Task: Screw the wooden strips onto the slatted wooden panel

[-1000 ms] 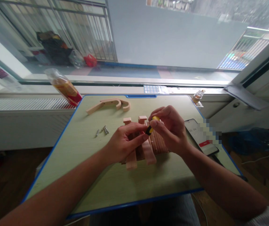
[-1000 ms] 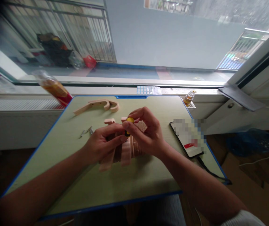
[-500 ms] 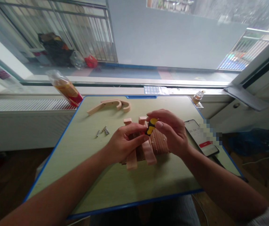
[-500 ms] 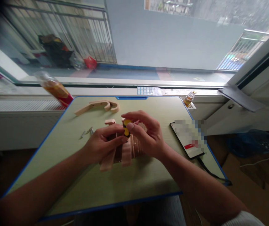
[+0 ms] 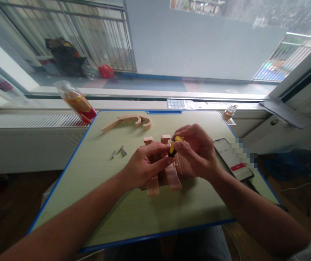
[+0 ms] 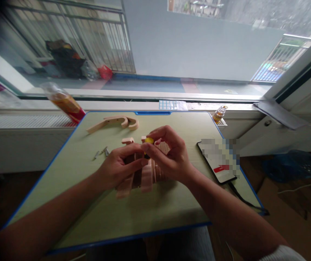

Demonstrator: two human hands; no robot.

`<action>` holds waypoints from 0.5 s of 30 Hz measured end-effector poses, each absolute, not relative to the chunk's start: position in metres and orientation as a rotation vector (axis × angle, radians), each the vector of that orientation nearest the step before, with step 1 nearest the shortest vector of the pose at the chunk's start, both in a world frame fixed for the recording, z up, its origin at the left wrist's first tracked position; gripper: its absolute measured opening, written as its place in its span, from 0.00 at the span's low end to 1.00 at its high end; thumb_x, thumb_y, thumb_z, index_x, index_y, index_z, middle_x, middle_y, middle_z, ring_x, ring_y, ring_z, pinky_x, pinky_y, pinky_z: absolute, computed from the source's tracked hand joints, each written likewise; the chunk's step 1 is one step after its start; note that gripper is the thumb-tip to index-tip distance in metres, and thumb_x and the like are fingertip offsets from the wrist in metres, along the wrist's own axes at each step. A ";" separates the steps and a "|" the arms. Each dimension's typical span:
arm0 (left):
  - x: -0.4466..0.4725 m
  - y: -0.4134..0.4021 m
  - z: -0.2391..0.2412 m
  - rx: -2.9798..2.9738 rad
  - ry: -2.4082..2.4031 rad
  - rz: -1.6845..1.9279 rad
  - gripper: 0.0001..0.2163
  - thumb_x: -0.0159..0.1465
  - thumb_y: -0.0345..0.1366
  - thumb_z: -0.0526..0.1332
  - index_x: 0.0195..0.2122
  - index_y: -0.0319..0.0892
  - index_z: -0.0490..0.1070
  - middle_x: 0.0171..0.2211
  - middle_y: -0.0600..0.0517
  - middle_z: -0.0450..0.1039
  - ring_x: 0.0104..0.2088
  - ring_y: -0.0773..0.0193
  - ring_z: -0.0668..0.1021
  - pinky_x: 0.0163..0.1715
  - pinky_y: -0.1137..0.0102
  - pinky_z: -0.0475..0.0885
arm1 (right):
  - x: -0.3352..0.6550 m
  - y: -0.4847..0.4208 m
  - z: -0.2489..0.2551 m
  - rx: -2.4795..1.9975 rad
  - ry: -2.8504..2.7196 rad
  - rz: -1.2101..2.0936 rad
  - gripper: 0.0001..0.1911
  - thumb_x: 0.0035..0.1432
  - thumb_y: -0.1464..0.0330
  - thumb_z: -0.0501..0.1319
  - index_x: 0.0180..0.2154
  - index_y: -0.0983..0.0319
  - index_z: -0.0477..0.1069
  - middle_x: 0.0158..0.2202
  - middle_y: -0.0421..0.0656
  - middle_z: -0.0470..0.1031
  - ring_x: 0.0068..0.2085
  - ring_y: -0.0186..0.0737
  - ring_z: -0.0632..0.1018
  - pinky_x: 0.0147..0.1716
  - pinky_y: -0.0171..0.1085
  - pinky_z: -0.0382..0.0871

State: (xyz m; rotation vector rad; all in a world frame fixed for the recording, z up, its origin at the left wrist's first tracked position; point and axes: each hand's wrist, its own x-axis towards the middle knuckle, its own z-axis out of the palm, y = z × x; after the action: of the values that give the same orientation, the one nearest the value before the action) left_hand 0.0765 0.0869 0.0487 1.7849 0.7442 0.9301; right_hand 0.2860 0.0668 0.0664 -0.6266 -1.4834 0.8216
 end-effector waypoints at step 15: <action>0.076 0.088 0.047 1.736 0.762 0.942 0.13 0.70 0.44 0.73 0.51 0.44 0.86 0.45 0.47 0.86 0.46 0.55 0.84 0.49 0.63 0.78 | 0.289 0.065 0.072 -0.645 -1.520 0.833 0.12 0.72 0.63 0.67 0.54 0.53 0.86 0.48 0.45 0.84 0.48 0.46 0.82 0.48 0.48 0.74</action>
State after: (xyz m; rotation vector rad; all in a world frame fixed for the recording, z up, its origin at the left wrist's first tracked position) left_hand 0.0759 0.0880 0.0471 1.7362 0.7621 0.9421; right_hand 0.2889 0.0647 0.0716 -0.6452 -1.5202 0.8326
